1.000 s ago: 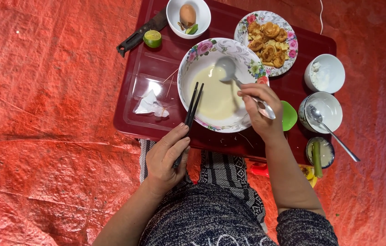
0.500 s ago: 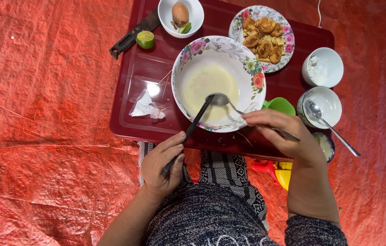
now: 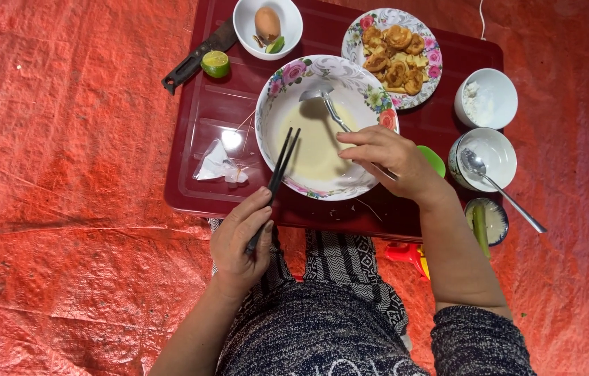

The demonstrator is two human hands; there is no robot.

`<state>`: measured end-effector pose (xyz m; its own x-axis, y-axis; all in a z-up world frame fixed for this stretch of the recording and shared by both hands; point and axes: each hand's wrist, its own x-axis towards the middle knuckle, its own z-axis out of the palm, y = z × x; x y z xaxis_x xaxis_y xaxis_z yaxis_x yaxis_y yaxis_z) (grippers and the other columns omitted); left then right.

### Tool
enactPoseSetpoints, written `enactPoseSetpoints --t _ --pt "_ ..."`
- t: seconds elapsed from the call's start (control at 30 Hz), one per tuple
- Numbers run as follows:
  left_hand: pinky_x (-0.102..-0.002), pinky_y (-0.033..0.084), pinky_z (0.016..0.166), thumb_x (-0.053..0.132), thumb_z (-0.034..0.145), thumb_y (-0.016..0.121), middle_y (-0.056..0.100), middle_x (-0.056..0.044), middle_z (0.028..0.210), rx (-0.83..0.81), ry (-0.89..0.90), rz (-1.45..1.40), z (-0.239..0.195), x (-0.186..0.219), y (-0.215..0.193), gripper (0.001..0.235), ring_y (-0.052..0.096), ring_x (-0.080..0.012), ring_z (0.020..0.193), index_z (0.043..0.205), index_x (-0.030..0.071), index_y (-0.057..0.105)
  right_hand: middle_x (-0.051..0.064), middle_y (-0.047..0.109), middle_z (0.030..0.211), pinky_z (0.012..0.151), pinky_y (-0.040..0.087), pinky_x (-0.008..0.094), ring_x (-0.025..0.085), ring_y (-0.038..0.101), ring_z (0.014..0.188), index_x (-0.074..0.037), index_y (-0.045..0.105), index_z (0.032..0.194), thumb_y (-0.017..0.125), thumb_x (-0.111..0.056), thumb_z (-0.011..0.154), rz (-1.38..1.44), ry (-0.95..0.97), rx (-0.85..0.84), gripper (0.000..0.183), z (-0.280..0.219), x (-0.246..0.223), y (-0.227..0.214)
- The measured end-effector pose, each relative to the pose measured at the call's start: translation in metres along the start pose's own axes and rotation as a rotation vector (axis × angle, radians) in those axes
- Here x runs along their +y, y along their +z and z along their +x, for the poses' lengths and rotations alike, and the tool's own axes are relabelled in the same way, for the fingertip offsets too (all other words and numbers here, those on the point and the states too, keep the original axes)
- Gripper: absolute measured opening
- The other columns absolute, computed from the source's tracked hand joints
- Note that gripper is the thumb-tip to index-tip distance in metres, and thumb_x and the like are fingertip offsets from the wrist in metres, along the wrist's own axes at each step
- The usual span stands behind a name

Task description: The person stirs a pale liquid in a floral bowl with a ladle and chopsticks, then adds a white powder from a small bowl and continues stirring to combine the ingredients.

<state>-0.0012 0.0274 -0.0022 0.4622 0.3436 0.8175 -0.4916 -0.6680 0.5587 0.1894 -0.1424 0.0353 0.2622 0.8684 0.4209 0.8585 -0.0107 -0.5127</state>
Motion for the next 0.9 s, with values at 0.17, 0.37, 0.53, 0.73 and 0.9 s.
enactPoseSetpoints --t 0.17,0.37,0.53,0.73,0.9 --pt "-0.041 0.053 0.066 0.002 0.083 0.055 0.064 -0.021 0.094 -0.054 -0.005 0.025 0.003 -0.003 0.003 0.009 0.064 -0.0393 0.085 0.089 -0.004 0.059 0.012 0.063 0.102 0.076 0.048 0.036 0.028 0.061 0.088 -0.005 0.063 0.102 0.051 -0.005 0.088 -0.033 0.151 0.009 0.019 -0.020 -0.012 -0.018" --pt "-0.041 0.053 0.066 0.001 0.081 0.057 0.064 -0.019 0.094 -0.108 -0.025 0.006 0.002 -0.003 0.010 0.009 0.065 -0.0384 0.084 0.089 -0.003 0.060 0.016 0.065 0.086 0.066 0.051 0.036 0.027 0.065 0.073 0.002 0.053 0.116 0.051 -0.006 0.083 0.086 0.370 0.175 0.034 -0.068 -0.020 -0.011" --pt "-0.040 0.053 0.065 0.002 0.081 0.058 0.065 -0.018 0.093 -0.103 -0.019 0.057 0.002 -0.002 0.008 0.008 0.065 -0.0371 0.083 0.088 -0.002 0.061 0.018 0.066 0.078 0.060 0.054 0.034 0.026 0.067 0.066 0.005 0.056 0.110 0.061 0.000 0.072 0.312 0.409 0.283 0.039 -0.067 -0.033 0.018" --pt "-0.038 0.053 0.069 0.003 0.083 0.056 0.064 -0.018 0.095 -0.058 0.034 0.147 0.007 -0.006 0.008 0.009 0.065 -0.0365 0.085 0.089 -0.002 0.061 0.014 0.065 0.076 0.055 0.049 0.029 0.021 0.061 0.060 0.000 0.064 0.095 0.061 -0.002 0.077 0.307 0.218 0.241 0.019 -0.017 -0.037 0.036" --pt "-0.039 0.053 0.068 0.002 0.082 0.057 0.064 -0.018 0.095 -0.060 0.012 0.166 0.010 -0.005 0.010 0.009 0.064 -0.0368 0.085 0.090 -0.002 0.060 0.012 0.063 0.072 0.056 0.047 0.029 0.018 0.056 0.060 0.001 0.066 0.094 0.058 0.002 0.080 0.270 0.212 0.356 0.016 -0.008 0.011 0.043"
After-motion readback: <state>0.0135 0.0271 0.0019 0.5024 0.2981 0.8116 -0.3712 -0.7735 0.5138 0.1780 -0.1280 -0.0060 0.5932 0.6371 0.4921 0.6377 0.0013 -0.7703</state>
